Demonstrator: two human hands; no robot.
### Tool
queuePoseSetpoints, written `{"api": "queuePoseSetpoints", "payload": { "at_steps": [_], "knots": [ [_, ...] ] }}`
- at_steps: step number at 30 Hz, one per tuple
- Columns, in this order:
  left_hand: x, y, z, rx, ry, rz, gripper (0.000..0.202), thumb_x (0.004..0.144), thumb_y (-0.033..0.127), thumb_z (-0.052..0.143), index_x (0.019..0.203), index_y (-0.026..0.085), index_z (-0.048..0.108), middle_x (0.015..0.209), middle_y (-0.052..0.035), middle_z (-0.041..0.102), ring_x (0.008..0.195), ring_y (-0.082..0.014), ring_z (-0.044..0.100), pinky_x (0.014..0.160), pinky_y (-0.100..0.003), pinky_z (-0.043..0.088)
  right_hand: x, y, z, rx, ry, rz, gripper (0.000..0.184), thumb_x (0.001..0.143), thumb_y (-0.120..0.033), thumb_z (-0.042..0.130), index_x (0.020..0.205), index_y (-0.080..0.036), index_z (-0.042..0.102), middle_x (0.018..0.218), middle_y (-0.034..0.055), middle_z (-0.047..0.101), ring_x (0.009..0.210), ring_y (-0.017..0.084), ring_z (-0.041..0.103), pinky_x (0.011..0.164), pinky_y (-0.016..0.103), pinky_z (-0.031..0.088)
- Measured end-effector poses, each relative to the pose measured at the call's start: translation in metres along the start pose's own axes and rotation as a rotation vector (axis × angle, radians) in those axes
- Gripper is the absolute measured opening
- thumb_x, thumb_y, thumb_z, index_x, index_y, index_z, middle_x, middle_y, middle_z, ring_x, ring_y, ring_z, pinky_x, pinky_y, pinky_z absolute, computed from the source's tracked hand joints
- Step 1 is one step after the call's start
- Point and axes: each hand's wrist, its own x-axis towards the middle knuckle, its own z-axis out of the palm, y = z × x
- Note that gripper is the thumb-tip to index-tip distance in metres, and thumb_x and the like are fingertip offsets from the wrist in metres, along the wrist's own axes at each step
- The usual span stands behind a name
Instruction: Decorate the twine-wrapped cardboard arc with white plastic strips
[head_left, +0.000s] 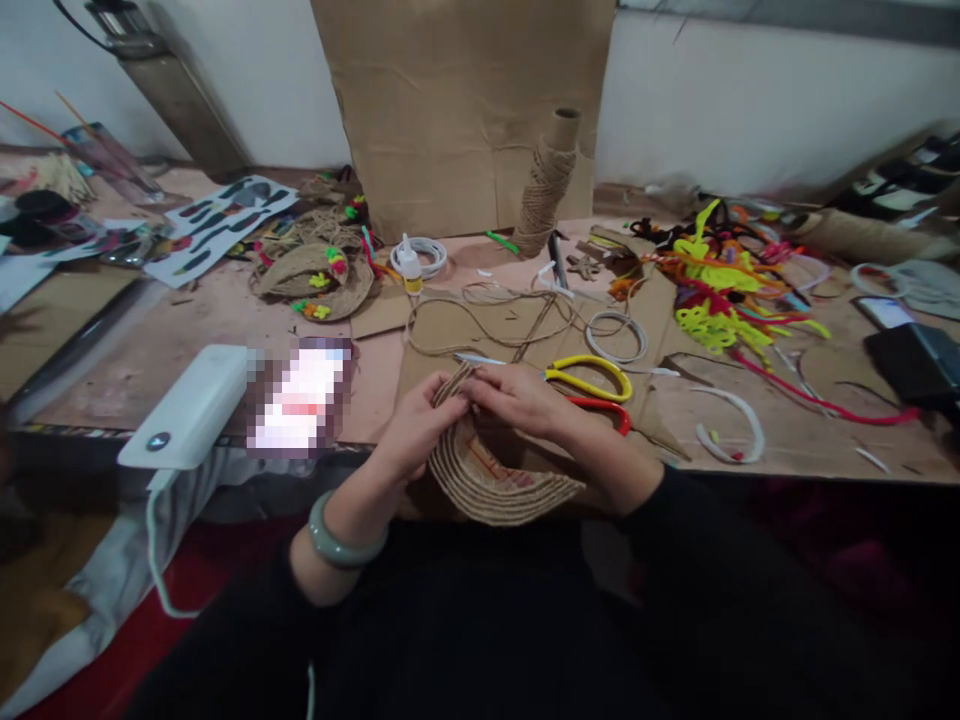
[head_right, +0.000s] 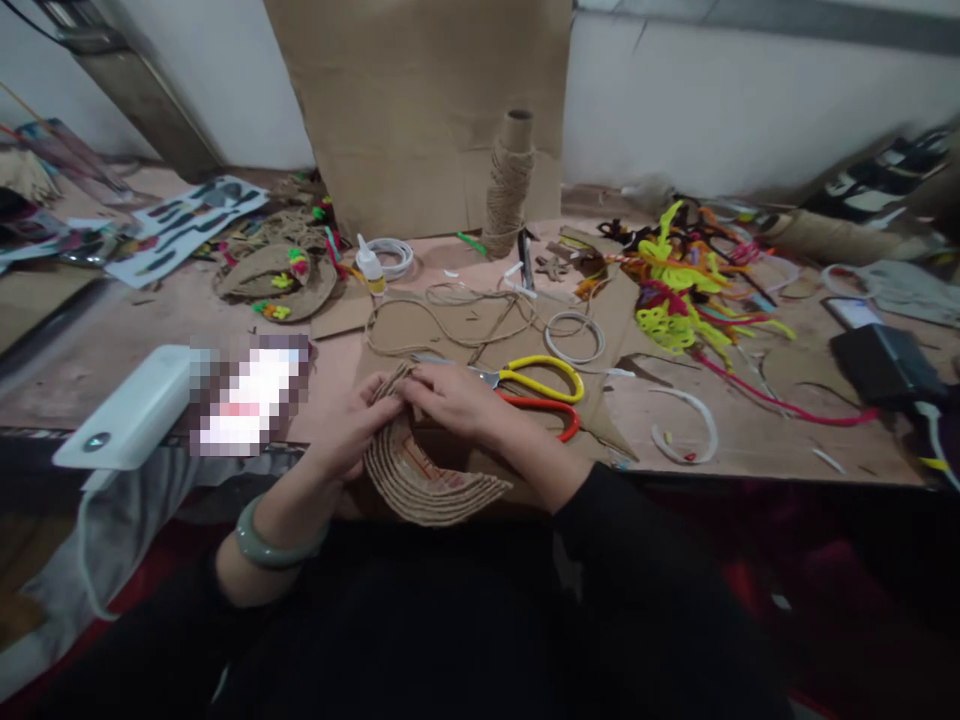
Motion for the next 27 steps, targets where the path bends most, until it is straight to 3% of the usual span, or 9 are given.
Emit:
{"api": "queuePoseSetpoints", "payload": {
  "at_steps": [4,10,14,19,23,27],
  "knots": [
    [0.004,-0.002,-0.003,0.019,0.005,-0.020,0.025,0.067,0.025,0.074,0.081,0.017,0.055,0.068,0.0036,0.061,0.061,-0.0084,0.057,0.058,-0.019,0.045,0.007,0.019,0.010,0.113,0.018,-0.042,0.031,0.091,-0.036,0.038,0.067,-0.019,0.047,0.065,-0.0011,0.046,0.062,0.011,0.042,0.062,0.026,0.033],
    [0.009,0.000,0.000,0.041,0.002,-0.046,0.024,0.066,0.022,0.073,0.079,0.017,0.054,0.065,0.0044,0.060,0.057,-0.0079,0.056,0.056,-0.020,0.045,0.013,0.031,0.014,0.302,0.065,0.004,0.041,0.088,-0.056,0.036,0.067,-0.020,0.042,0.062,-0.0028,0.041,0.058,0.010,0.038,0.057,0.026,0.032],
    [0.008,0.000,0.000,0.088,-0.006,-0.047,0.024,0.067,0.025,0.071,0.081,0.017,0.053,0.065,0.0054,0.059,0.055,-0.0074,0.054,0.056,-0.021,0.045,0.015,0.029,0.012,0.217,0.097,0.021,0.037,0.086,-0.051,0.041,0.066,-0.020,0.042,0.061,-0.0038,0.038,0.058,0.010,0.036,0.057,0.025,0.030],
    [0.009,0.000,0.000,0.195,-0.016,-0.030,0.022,0.069,0.027,0.068,0.081,0.017,0.053,0.068,0.0045,0.059,0.059,-0.0087,0.054,0.058,-0.022,0.044,0.016,0.033,0.011,0.256,0.073,-0.006,0.041,0.088,-0.054,0.033,0.064,-0.020,0.039,0.061,-0.0036,0.037,0.056,0.010,0.034,0.055,0.025,0.029],
    [0.013,-0.003,0.002,0.267,-0.011,0.044,0.022,0.068,0.024,0.067,0.087,0.016,0.058,0.077,0.0024,0.060,0.069,-0.0101,0.054,0.066,-0.024,0.044,0.016,0.032,0.012,0.187,0.122,0.038,0.032,0.084,-0.042,0.045,0.062,-0.020,0.041,0.058,-0.0048,0.035,0.056,0.009,0.033,0.054,0.024,0.026],
    [0.014,-0.001,0.003,0.257,0.000,0.019,0.023,0.068,0.026,0.068,0.086,0.016,0.057,0.076,0.0020,0.060,0.068,-0.0106,0.055,0.065,-0.024,0.044,0.017,0.032,0.012,0.184,0.137,0.048,0.032,0.087,-0.040,0.043,0.062,-0.019,0.041,0.057,-0.0049,0.037,0.055,0.009,0.034,0.054,0.024,0.026]
  ]
}}
